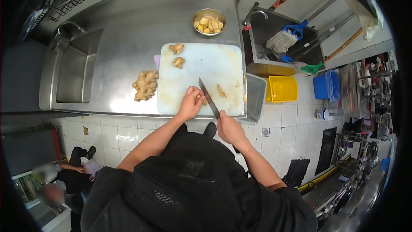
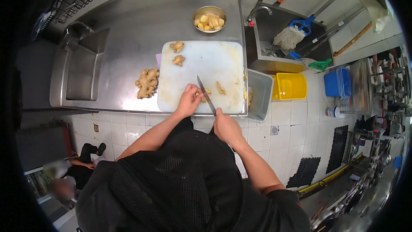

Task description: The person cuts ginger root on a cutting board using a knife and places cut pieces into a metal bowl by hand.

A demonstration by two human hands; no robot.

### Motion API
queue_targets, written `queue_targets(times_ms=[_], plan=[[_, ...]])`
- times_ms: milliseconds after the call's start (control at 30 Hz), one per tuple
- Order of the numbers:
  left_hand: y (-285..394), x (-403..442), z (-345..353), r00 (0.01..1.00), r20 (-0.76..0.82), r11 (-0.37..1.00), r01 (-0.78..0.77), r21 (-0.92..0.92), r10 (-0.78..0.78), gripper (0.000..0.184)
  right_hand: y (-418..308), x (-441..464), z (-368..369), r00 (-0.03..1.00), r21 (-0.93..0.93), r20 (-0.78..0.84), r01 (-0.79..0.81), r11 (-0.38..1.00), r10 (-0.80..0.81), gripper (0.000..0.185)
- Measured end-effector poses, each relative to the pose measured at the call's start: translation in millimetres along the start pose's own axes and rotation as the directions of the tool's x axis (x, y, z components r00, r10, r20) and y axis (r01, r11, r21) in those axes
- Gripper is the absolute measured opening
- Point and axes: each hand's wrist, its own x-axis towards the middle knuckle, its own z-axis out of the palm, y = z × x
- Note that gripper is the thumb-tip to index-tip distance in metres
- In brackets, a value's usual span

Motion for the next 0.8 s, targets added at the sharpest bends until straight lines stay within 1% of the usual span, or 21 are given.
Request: queue_targets(times_ms=[67, 133, 167, 233, 267, 300, 333, 367, 400, 433, 467, 500, 533, 600, 733, 800], plan=[[1, 1, 1, 1.0, -0.003, 1.0, -0.006, 0.017, 0.006, 0.008, 7, 2, 10, 1.0, 0.054, 0.024, 0.003, 0.999, -0.004, 0.02], [1, 0, 2, 1.0, -0.006, 1.0, 0.017, -0.024, -0.018, 0.008, 10, 20, 32, 1.0, 0.057, 0.004, -0.006, 0.998, 0.006, 0.022], [1, 0, 2, 1.0, -0.007, 1.0, 0.015, -0.024, -0.016, 0.008, 8, 33, 37, 1.0, 0.045, -0.009, 0.014, 0.999, -0.013, 0.023], [1, 1, 1, 1.0, -0.026, 0.999, -0.009, 0.038, 0.01, 0.009, 15, 55, 40, 0.999, 0.036, -0.035, 0.043, 0.998, -0.041, 0.024], [2, 3, 0, 0.999, -0.032, 0.999, -0.016, 0.047, 0.018, 0.009, 22, 65, 39, 0.997, 0.091, -0.056, 0.066, 0.994, -0.061, 0.024], [3, 0, -1, 0.999, -0.029, 0.995, -0.01, 0.096, 0.013, 0.011, 23, 67, 36, 0.995, 0.148, -0.071, 0.086, 0.985, -0.076, 0.024], [5, -1, -1, 0.999, -0.032, 0.99, -0.006, 0.143, 0.011, 0.014, 25, 67, 32, 0.994, 0.149, -0.072, 0.096, 0.984, -0.086, 0.024], [7, -4, 1, 0.998, -0.053, 0.989, 0.038, 0.145, -0.03, 0.018, 28, 63, 28, 0.997, 0.113, -0.052, 0.058, 0.992, -0.053, 0.024], [9, -5, 2, 0.997, -0.065, 0.988, 0.048, 0.149, -0.038, 0.018, 27, 56, 24, 1.0, 0.077, -0.026, 0.018, 0.997, -0.017, 0.023], [11, -7, 2, 0.996, -0.07, 0.988, 0.055, 0.147, -0.045, 0.019, 25, 48, 19, 1.0, 0.078, -0.013, 0.029, 0.997, -0.028, 0.023], [13, -8, 2, 0.996, -0.08, 0.988, 0.061, 0.144, -0.05, 0.02, 22, 42, 11, 1.0, 0.058, 0.0, 0.007, 0.998, -0.007, 0.022], [12, -7, 5, 0.992, -0.126, 0.989, 0.021, 0.146, -0.003, 0.019, 19, 37, 4, 1.0, 0.037, 0.01, -0.015, 0.999, 0.014, 0.022], [10, -6, 7, 0.99, -0.14, 0.989, 0.03, 0.147, -0.009, 0.019, 18, 33, -1, 1.0, 0.033, 0.02, -0.003, 0.999, 0.002, 0.022], [10, -5, 10, 0.975, -0.188, 0.959, -0.063, 0.275, 0.117, 0.021, 16, 24, -10, 0.998, 0.024, 0.063, 0.018, 1.0, -0.019, 0.02], [13, -9, 17, 0.97, -0.231, 0.963, -0.017, 0.27, 0.082, 0.022, 10, 9, -15, 0.994, 0.049, 0.111, -0.002, 0.999, -0.004, 0.019], [13, -12, 20, 0.969, -0.244, 0.967, 0.04, 0.253, 0.024, 0.023, 10, 5, -12, 0.992, 0.066, 0.125, -0.012, 0.998, 0.003, 0.02]])
